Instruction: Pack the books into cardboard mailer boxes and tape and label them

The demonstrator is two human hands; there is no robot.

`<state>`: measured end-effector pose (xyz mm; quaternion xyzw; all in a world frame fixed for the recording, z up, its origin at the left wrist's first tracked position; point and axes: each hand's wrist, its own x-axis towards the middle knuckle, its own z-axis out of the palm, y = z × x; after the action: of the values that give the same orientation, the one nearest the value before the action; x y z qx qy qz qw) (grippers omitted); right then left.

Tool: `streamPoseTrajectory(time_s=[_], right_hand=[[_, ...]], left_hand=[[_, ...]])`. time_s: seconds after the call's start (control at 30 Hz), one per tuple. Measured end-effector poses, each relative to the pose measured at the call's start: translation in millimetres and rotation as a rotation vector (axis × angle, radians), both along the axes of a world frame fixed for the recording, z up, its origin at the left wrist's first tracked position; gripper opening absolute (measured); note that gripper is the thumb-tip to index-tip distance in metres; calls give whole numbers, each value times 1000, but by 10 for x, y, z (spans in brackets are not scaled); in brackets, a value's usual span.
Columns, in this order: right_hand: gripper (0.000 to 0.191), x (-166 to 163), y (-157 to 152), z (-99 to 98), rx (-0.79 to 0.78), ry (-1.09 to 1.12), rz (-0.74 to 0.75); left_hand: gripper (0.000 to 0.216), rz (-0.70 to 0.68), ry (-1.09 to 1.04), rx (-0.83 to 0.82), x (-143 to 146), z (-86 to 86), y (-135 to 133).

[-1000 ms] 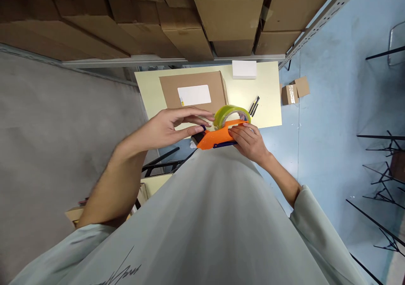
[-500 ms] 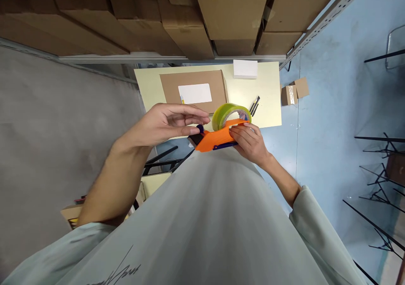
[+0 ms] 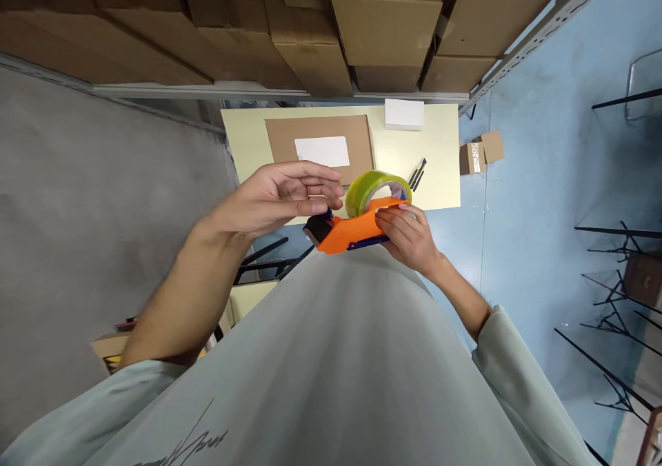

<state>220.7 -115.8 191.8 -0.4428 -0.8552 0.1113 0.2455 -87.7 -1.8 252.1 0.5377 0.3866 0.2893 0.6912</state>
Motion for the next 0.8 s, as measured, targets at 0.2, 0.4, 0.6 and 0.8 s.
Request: streamPoseTrajectory(time_s=[0.2, 0.4, 0.6, 0.8], right_hand=[[22, -43, -22, -24, 138, -41, 34], [22, -41, -41, -33, 53, -92, 58], [26, -106, 5, 83, 171, -43, 49], [25, -170, -20, 134, 113, 25, 44]], left_hand=[[69, -55, 5, -6, 62, 9, 89], [56, -269, 28, -34, -65, 4, 338], [47, -220, 29, -76, -128, 72, 232], [57, -66, -47, -141, -85, 196, 33]])
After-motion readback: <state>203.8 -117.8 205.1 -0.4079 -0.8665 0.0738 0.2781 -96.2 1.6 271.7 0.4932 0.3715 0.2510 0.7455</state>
